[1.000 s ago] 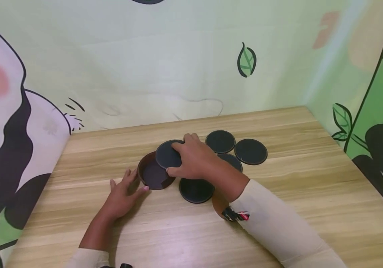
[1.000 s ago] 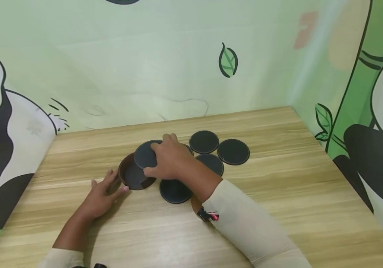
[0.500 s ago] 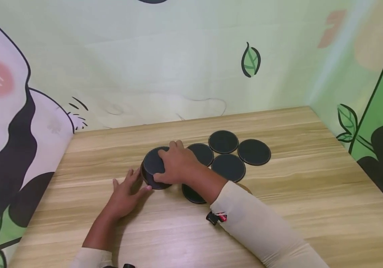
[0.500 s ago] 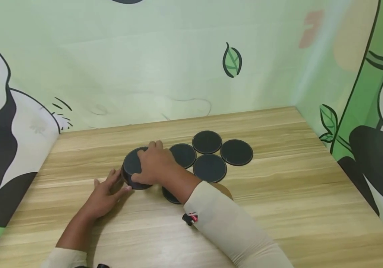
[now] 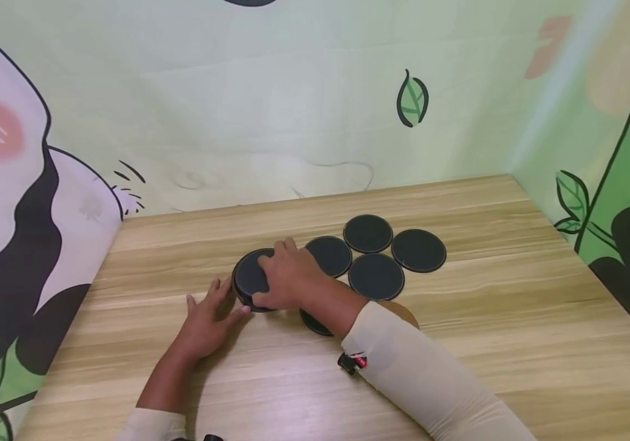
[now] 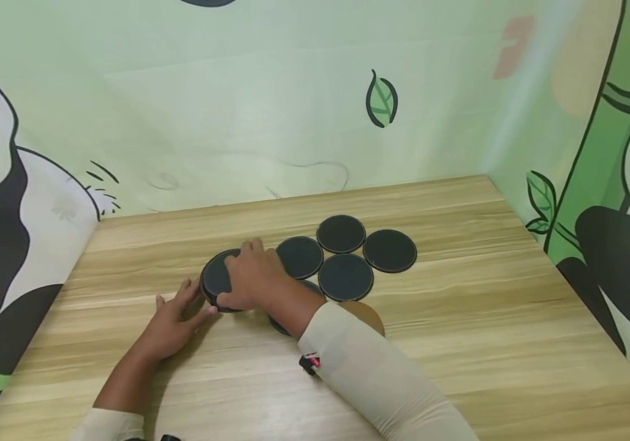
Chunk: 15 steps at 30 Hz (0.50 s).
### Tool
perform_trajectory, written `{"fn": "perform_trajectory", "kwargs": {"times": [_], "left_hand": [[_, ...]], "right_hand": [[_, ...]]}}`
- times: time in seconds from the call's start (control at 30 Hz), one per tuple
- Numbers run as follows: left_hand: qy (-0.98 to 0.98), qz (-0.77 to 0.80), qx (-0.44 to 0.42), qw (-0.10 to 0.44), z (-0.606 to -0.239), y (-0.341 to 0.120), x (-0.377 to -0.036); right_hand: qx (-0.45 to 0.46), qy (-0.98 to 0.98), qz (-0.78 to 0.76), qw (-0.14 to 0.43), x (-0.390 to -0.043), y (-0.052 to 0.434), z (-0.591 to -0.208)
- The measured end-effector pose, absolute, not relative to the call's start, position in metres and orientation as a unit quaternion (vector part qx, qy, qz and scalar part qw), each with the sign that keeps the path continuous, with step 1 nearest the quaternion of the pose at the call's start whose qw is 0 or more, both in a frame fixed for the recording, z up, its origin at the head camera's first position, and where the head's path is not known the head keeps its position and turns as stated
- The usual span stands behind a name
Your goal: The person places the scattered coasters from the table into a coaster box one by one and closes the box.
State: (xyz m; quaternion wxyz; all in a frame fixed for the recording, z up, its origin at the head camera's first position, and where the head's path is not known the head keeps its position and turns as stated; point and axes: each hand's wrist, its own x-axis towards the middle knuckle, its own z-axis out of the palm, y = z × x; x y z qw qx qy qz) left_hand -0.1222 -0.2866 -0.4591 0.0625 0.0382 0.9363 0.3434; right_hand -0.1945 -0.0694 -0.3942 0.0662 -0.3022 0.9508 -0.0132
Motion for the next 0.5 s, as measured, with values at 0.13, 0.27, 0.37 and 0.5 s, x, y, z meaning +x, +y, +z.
{"fn": "perform_trajectory", "kwargs": {"times": [0.13,0.27,0.37,0.5], "left_hand": [[0.934,0.349,0.044,0.053,-0.4620,-0.2884,-0.1219],[0.931,0.358,0.056,0.030,-0.4671,-0.2890,-0.1226],[0.932,0.357,0.060,0.027,-0.4673,-0.2886,-0.1232],[0.937,0.342,0.050,0.044,-0.4622,-0.2878,-0.1230]], "right_hand": [[-0.310,0.949,-0.008,0.050,-0.1925,-0.0714,-0.3977],[-0.311,0.950,-0.002,0.037,-0.1900,-0.0717,-0.3998],[-0.312,0.950,0.008,0.033,-0.1884,-0.0711,-0.3997],[-0.313,0.949,0.017,0.039,-0.1871,-0.0703,-0.3973]]}}
